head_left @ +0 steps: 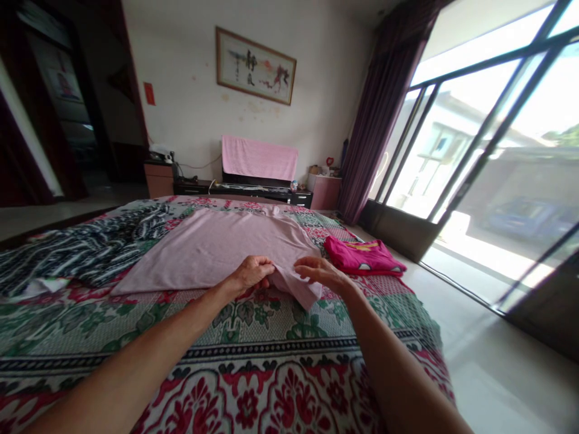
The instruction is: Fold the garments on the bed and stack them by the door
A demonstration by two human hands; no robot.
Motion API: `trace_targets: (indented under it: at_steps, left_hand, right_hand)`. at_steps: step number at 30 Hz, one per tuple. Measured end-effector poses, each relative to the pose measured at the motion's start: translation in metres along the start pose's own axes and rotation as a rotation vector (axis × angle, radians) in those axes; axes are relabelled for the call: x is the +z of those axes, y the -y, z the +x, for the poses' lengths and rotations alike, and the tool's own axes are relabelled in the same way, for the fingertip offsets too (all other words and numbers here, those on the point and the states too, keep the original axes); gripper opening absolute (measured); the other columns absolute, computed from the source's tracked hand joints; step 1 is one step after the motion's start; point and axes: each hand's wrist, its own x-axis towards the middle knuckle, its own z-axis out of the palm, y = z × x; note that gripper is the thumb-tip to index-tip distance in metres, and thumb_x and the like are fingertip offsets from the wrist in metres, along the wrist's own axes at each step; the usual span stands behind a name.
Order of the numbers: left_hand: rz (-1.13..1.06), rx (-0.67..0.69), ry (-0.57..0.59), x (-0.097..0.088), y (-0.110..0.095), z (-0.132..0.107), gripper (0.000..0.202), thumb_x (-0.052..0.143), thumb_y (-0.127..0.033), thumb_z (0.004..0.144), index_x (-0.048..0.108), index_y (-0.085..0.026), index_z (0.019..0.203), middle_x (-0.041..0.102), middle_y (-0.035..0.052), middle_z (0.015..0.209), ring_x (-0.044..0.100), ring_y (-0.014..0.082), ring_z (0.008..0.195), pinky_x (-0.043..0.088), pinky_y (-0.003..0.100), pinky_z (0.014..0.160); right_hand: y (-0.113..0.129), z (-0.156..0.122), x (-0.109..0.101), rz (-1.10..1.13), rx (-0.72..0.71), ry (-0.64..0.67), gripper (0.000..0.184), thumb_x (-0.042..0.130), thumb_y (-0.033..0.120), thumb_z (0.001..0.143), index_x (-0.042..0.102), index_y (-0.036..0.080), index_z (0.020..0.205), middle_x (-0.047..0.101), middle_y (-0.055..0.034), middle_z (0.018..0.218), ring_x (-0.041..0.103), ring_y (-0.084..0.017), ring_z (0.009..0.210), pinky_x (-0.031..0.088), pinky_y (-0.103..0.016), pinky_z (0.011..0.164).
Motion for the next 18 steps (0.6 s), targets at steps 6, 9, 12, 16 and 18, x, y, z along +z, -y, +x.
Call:
trace_targets:
  at_steps: [6,9,12,16,18]
  left_hand:
    - [-0.019,-0.017,-0.054,0.003,-0.002,-0.002,0.013,0.054,-0.025,0.081,0.06,-0.014,0.078,0.052,-0.0047,0.043,0.044,0.007,0.036,0.025,0.016,0.036]
    - [-0.018,-0.011,-0.053,0.003,-0.005,-0.006,0.018,0.054,-0.028,0.084,0.059,-0.014,0.074,0.051,-0.0046,0.042,0.043,0.0068,0.035,0.025,0.017,0.035]
    - [-0.005,-0.013,-0.06,0.002,-0.007,-0.007,0.018,0.053,-0.027,0.083,0.058,-0.015,0.071,0.051,-0.0042,0.044,0.046,0.0076,0.037,0.026,0.017,0.035]
    - [0.043,-0.024,-0.053,0.001,-0.006,-0.005,0.012,0.052,-0.021,0.079,0.059,-0.014,0.072,0.053,-0.0037,0.046,0.049,0.009,0.04,0.029,0.018,0.037]
    - [0.072,-0.011,-0.04,0.001,-0.005,-0.004,0.01,0.051,-0.019,0.075,0.06,-0.014,0.073,0.054,-0.0037,0.048,0.05,0.0095,0.042,0.03,0.018,0.038]
  right_hand:
    - [0.042,-0.01,0.026,-0.541,-0.05,0.056,0.076,0.071,0.048,0.068,0.049,0.017,0.134,0.059,-0.0133,0.12,0.058,-0.023,0.101,0.046,-0.034,0.084]
    - [0.046,-0.011,0.038,-0.732,-0.052,0.039,0.073,0.068,0.028,0.069,0.044,0.013,0.136,0.055,-0.0187,0.125,0.056,-0.028,0.109,0.045,-0.037,0.088]
    - [0.042,-0.01,0.031,-0.782,-0.029,0.052,0.065,0.058,0.012,0.068,0.05,0.012,0.132,0.059,-0.017,0.121,0.058,-0.026,0.107,0.045,-0.034,0.086]
    - [0.039,-0.01,0.007,-0.772,-0.035,0.057,0.05,0.053,0.009,0.067,0.064,0.016,0.115,0.07,-0.0092,0.104,0.063,-0.02,0.092,0.045,-0.026,0.076]
    - [0.038,-0.012,-0.002,-0.806,-0.019,0.014,0.045,0.052,0.008,0.066,0.069,0.017,0.107,0.071,-0.0084,0.098,0.064,-0.02,0.088,0.043,-0.026,0.074]
